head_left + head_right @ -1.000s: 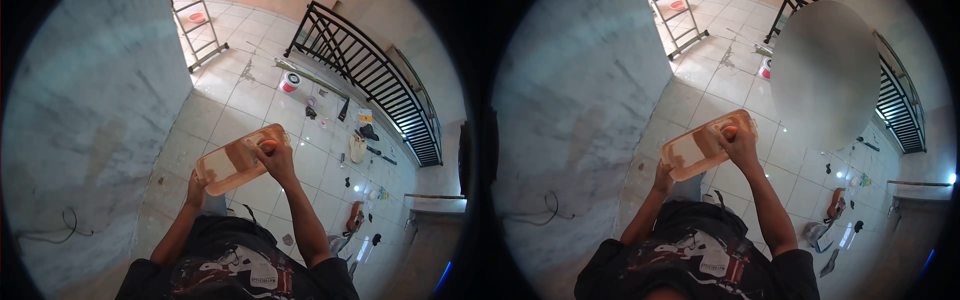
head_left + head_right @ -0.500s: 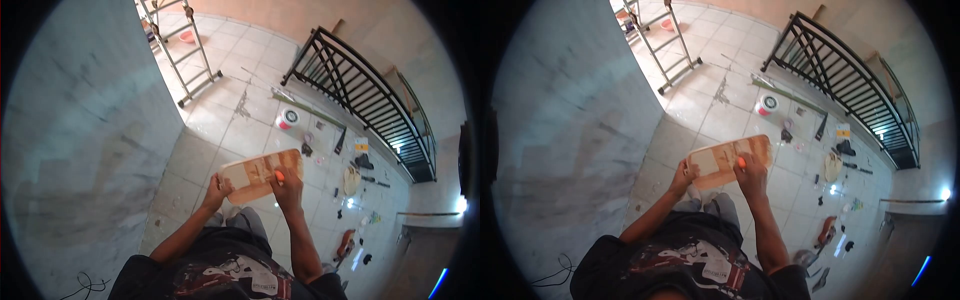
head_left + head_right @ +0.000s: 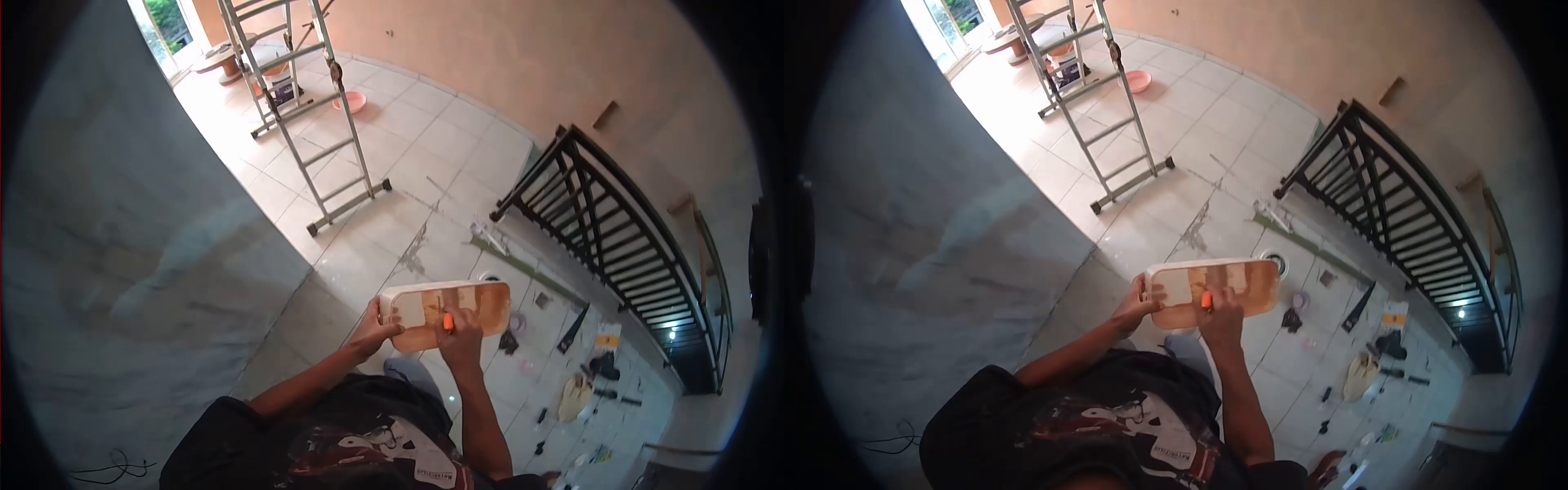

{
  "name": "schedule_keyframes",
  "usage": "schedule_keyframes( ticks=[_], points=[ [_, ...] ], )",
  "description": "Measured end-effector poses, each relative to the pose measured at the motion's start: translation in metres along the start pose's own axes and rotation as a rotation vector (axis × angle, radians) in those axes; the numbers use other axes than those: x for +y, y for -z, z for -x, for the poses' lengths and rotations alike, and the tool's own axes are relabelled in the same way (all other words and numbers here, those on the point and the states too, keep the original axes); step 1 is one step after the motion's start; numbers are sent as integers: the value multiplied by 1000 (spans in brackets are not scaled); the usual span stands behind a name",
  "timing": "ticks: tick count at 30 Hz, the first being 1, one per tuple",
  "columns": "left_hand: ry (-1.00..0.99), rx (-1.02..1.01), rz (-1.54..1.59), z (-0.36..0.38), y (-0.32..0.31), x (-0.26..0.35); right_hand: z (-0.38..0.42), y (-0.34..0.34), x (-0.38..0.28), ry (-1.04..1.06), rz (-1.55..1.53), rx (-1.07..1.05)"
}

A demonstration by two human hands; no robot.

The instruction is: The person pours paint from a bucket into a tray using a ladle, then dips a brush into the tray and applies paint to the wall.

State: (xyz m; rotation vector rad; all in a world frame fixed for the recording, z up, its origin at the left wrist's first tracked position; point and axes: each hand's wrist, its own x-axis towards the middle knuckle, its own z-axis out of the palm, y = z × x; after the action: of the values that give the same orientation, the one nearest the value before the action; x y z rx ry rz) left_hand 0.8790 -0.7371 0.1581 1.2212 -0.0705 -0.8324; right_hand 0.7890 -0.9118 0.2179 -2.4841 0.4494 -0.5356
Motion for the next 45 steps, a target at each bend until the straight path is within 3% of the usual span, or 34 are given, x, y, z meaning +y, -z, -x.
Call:
schedule_keyframes(
  ticks=[1,8,10,12,16,20,22,28,35,37,40,43,45],
  points=[
    [8,17,-24,-21,-2,10,-23,-2,7,94,-75,31],
    [24,149,-2,-128,-2,51,-160,-26,11,121,-398,-202],
    [-20,212,-1,-165,8,70,-205,-33,19,161,-399,-165],
    [-16,216,19,-204,15,91,-252,-39,36,-83,-563,-230],
    [-44,154,155,-306,23,137,-361,-62,64,-191,-599,-191],
    [-24,130,129,-396,22,178,-456,-67,103,-10,-343,-150],
    [61,102,269,-431,23,189,-505,-52,90,-299,-371,-208],
    [-55,71,121,-547,31,239,-620,-78,115,82,-209,45],
    [-104,86,83,-711,56,259,-762,-148,188,-51,-390,-80],
    [-14,165,195,-735,49,298,-819,-142,181,16,-375,-65],
    [-79,221,190,-766,37,338,-882,-146,190,91,-337,-114],
    [-119,326,218,-813,52,337,-939,-155,189,144,-295,-255],
    [-131,432,241,-835,58,338,-977,-168,191,192,-300,-193]
  ],
)
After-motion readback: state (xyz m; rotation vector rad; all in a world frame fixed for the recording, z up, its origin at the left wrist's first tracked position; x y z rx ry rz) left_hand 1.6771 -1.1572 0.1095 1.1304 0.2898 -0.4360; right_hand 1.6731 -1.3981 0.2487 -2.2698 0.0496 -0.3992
